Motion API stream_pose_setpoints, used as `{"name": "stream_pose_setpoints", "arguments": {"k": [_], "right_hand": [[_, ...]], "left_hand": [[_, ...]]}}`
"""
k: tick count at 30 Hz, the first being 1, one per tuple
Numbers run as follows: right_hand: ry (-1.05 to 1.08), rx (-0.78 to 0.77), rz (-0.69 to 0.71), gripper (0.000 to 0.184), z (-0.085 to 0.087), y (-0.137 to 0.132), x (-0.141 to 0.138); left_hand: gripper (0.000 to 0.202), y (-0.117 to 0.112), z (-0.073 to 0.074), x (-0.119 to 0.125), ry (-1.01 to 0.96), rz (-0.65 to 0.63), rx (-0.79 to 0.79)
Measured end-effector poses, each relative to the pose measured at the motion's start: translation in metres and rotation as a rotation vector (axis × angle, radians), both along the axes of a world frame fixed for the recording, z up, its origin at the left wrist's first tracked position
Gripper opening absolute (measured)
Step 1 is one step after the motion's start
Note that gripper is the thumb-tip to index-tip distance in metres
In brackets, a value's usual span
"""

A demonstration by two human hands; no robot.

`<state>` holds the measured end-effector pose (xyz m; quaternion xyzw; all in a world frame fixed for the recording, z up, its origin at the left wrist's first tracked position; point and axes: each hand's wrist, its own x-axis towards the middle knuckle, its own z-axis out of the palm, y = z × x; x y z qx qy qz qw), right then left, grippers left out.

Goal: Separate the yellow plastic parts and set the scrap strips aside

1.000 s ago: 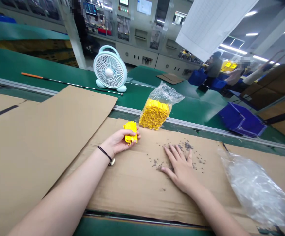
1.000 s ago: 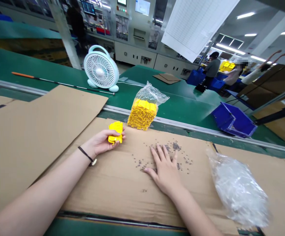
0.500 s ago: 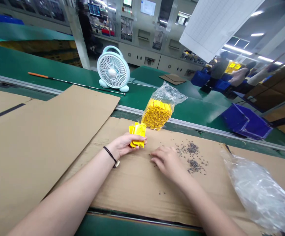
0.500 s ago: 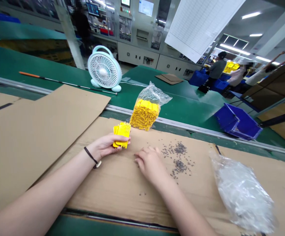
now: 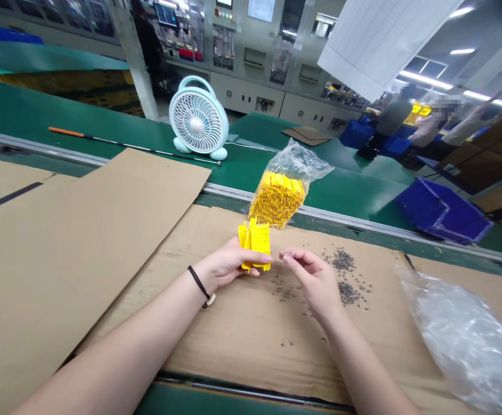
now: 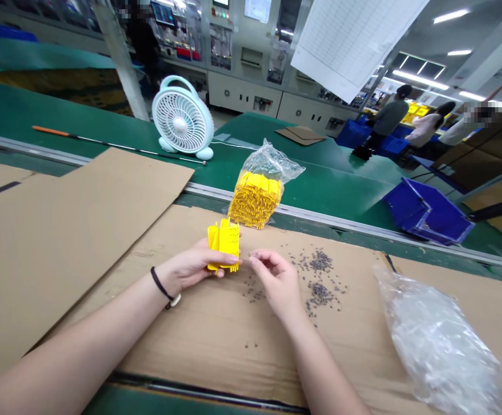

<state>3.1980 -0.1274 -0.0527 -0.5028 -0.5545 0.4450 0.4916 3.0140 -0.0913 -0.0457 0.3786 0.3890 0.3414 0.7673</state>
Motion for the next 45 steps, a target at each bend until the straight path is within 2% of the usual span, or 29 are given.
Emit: {"name": "stream_pose_setpoints", "arguments": {"k": [4, 11, 18, 22, 24, 30, 35, 40, 45], "right_hand": [[0.161, -0.062, 0.023, 0.011, 0.0, 0.0, 0.001], [0.154, -0.043, 0.053, 0.01, -0.003, 0.002, 0.001], [0.156, -0.124, 0.074, 0.013, -0.002, 0.004, 0.002], [0.137, -0.176, 0.051, 0.017, -0.004, 0.004, 0.002], [0.094, -0.149, 0.045, 0.016, -0.004, 0.004, 0.001], [-0.143, 0.098, -0.031, 0.01, -0.003, 0.003, 0.002], [-0.139, 0.06, -0.055, 0.012, -0.004, 0.004, 0.003], [-0.171, 0.108, -0.079, 0.012, -0.007, 0.005, 0.003], [-0.092, 0.046, -0.111, 0.012, -0.007, 0.005, 0.005]], "left_hand": [[0.031, -0.008, 0.005, 0.008, -0.015, -0.06, 0.034], [0.03, -0.014, 0.0, 0.018, -0.017, -0.049, 0.08], [0.026, -0.016, 0.005, 0.021, 0.018, -0.03, 0.032], [0.027, -0.015, 0.001, 0.021, 0.033, -0.015, 0.042], [0.028, -0.014, -0.002, 0.021, 0.028, -0.016, 0.055], [0.035, -0.015, -0.004, 0.021, 0.033, -0.032, 0.07], [0.038, -0.014, -0.006, 0.023, 0.057, -0.026, 0.079], [0.037, -0.016, -0.005, 0.027, 0.09, 0.061, 0.079], [0.036, -0.016, -0.002, 0.026, 0.077, 0.137, 0.094]]}}
